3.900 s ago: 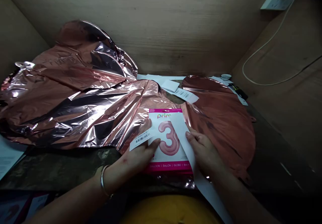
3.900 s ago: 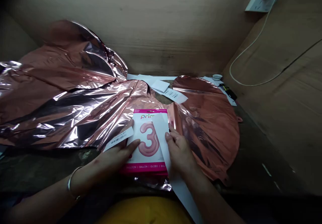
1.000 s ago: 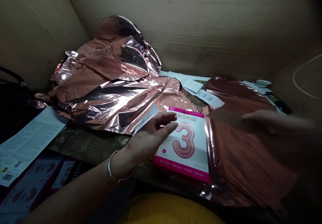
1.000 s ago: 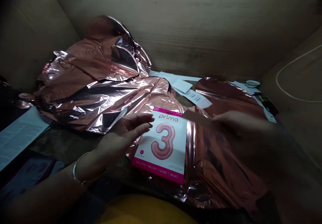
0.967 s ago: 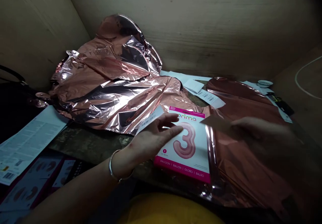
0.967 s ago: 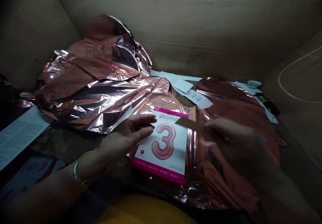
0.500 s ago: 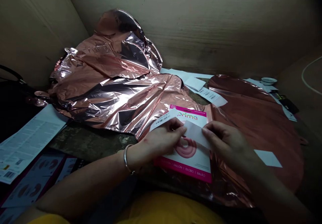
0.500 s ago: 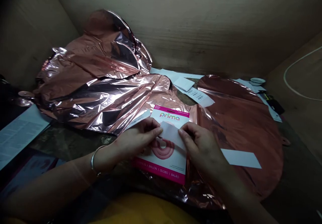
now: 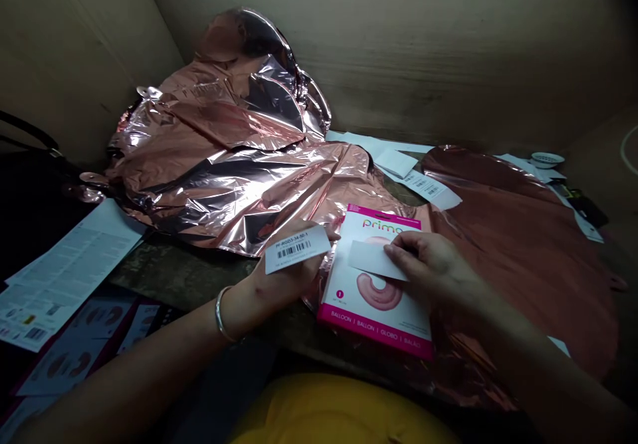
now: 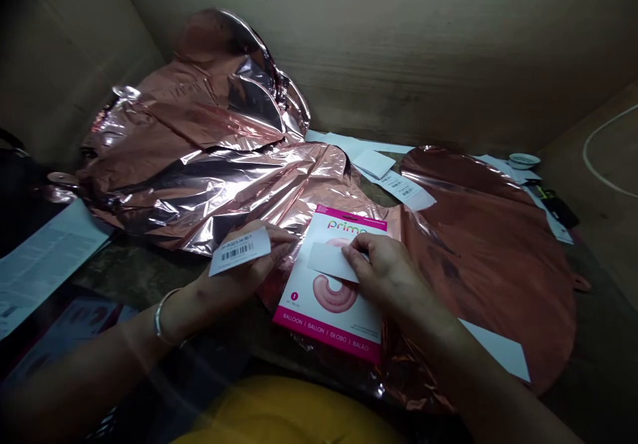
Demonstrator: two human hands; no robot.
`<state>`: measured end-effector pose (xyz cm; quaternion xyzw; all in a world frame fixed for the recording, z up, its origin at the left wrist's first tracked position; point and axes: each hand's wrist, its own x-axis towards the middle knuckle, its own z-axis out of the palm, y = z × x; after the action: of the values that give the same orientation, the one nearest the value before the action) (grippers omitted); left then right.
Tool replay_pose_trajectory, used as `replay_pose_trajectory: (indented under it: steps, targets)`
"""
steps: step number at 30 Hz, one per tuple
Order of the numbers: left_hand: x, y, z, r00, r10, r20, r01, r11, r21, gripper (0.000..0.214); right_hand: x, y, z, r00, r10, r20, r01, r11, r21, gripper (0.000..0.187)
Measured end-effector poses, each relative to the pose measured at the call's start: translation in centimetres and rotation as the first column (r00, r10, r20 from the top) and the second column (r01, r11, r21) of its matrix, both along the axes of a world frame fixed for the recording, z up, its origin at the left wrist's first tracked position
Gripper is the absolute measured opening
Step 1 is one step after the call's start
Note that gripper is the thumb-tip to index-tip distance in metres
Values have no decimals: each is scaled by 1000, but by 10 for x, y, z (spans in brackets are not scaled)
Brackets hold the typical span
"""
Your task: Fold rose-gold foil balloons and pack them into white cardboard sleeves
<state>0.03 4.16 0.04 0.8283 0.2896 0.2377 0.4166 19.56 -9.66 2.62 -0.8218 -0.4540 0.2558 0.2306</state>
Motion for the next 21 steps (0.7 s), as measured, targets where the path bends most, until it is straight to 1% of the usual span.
replay_pose_trajectory:
  steps: [1,2,3,4,5,6,7,9,10,12,14,15,16,18,19,21]
  targets:
    - [0,0,-1,998,-64,12,64,998,25,18,0,1,-1,1000,4,0,-4,1000,-7,30]
    - [0,1,-2,987,-156,24,154,985,72,20,0,1,-2,1000,7,3,-7,1000,-15,29]
    - [0,2,-4,961,-274,22,268,953,142,23,0,2,-2,1000,11,10,-11,1000,-23,29]
    - [0,2,-5,921,-390,5,380,901,212,28,0,2,-4,1000,18,20,-18,999,-29,29]
    - [-1,3,-6,874,-486,-33,475,836,275,33,0,2,-5,999,28,32,-27,999,-34,28]
    - [-1,3,-6,832,-549,-84,544,776,320,38,1,3,-6,998,36,44,-34,999,-38,28]
    - [-2,2,-6,807,-574,-138,582,736,344,43,2,3,-7,998,43,55,-41,998,-41,29]
    - [-3,1,-5,787,-568,-243,617,699,362,51,3,4,-10,996,56,72,-53,997,-49,29]
    - [-3,0,-4,783,-556,-279,622,693,364,54,3,4,-11,995,62,81,-57,997,-54,29]
    - [-2,-1,-2,778,-536,-326,627,690,362,51,2,4,-14,990,84,109,-77,995,-61,28]
    - [-1,-2,-4,771,-523,-363,633,685,359,49,-2,2,-16,976,99,194,-95,995,-32,25]
    - [0,-2,-5,767,-518,-379,637,682,359,49,-6,0,-17,956,98,275,-106,994,14,22]
    - [0,-2,-8,766,-513,-387,638,678,364,48,-10,-4,-19,922,87,378,-124,989,77,20]
    - [0,-2,-14,775,-509,-375,630,672,389,48,-18,-16,-22,818,68,570,-212,959,189,23]
    - [-1,-1,-18,779,-509,-366,626,669,401,47,-22,-23,-25,770,85,632,-273,939,207,26]
    - [-2,0,-23,782,-516,-349,623,660,420,47,-27,-37,-31,715,162,680,-370,913,171,31]
